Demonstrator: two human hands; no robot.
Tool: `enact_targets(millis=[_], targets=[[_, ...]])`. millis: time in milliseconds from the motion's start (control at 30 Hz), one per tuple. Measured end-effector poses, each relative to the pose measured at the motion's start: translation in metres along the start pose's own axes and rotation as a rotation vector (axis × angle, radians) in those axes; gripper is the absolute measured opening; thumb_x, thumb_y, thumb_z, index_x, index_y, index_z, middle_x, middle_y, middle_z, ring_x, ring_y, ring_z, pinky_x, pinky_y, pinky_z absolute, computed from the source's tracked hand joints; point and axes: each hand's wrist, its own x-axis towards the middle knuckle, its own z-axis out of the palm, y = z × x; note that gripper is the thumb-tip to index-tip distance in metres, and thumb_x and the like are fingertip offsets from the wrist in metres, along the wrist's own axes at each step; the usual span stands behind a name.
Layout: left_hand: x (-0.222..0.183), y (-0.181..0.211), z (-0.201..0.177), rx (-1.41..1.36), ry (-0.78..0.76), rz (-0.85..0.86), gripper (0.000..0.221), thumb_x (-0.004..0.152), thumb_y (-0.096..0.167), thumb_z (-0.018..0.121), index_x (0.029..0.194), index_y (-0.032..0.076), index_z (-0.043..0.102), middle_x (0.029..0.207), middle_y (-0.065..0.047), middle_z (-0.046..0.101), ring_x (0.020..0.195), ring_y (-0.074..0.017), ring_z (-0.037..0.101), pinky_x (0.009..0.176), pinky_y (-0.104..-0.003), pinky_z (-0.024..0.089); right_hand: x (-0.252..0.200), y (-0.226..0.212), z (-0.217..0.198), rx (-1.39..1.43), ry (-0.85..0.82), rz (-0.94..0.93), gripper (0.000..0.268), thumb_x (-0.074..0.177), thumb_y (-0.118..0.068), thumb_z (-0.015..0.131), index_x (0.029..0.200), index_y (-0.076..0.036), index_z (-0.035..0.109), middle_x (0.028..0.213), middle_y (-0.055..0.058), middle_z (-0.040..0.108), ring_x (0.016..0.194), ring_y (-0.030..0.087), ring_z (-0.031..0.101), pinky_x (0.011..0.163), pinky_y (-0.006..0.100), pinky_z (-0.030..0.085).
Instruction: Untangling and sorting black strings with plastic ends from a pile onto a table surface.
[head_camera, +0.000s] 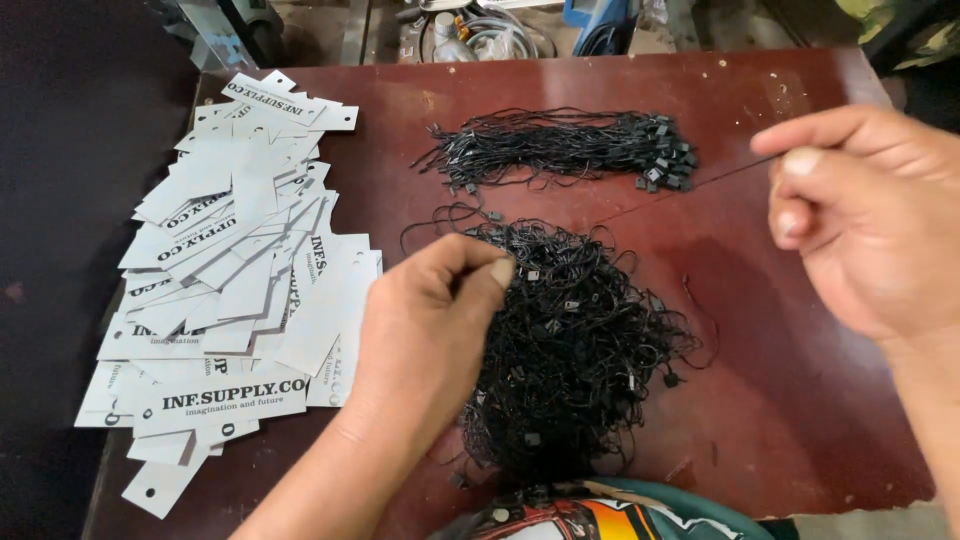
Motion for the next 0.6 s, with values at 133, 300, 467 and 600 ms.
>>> enact_targets(millis=[133, 300, 467, 600], targets=[[0.023, -0.019, -0.008, 0.061, 0.095, -0.013, 0.013, 0.091, 0.030, 0.068, 0.088, 0.023, 0.079, 0.063, 0.006, 0.063, 0.060, -0.0089, 0.048, 0.062, -0.030, 0.043, -0.009, 0.025, 0.019, -0.152, 0.054, 0.096, 0.014, 0.095, 0.009, 0.057, 0.102, 0.000, 0.066, 0.067, 0.011, 0.055, 0.056, 0.014, 0.049, 0.054, 0.023, 0.040], [0.042, -0.042, -0.009, 0.212, 0.231, 0.203, 0.012, 0.087, 0.030, 0.067, 0.086, 0.023, 0.076, 0.086, 0.006, 0.078, 0.080, -0.0179, 0.069, 0.076, -0.036, 0.048, -0.014, 0.052, 0.025, -0.300, 0.093, 0.171, 0.026, 0.090, 0.005, 0.059, 0.105, -0.007, 0.076, 0.078, 0.002, 0.063, 0.062, 0.011, 0.056, 0.062, 0.019, 0.049], [0.061, -0.016, -0.009, 0.153, 0.212, 0.062, 0.014, 0.092, 0.035, 0.070, 0.087, 0.024, 0.077, 0.074, 0.006, 0.072, 0.068, -0.0125, 0.059, 0.068, -0.034, 0.046, 0.011, 0.063, 0.023, -0.254, 0.091, 0.117, 0.015, 0.097, 0.002, 0.064, 0.110, -0.005, 0.066, 0.078, 0.005, 0.059, 0.065, 0.011, 0.058, 0.061, 0.022, 0.051], [0.093, -0.004, -0.007, 0.153, 0.227, 0.098, 0.017, 0.095, 0.034, 0.074, 0.082, 0.023, 0.074, 0.065, 0.007, 0.065, 0.060, -0.0106, 0.054, 0.063, -0.034, 0.045, 0.038, 0.066, 0.027, -0.368, 0.148, 0.065, 0.009, 0.101, -0.003, 0.068, 0.101, -0.010, 0.063, 0.076, 0.004, 0.063, 0.064, 0.009, 0.063, 0.060, 0.021, 0.058]])
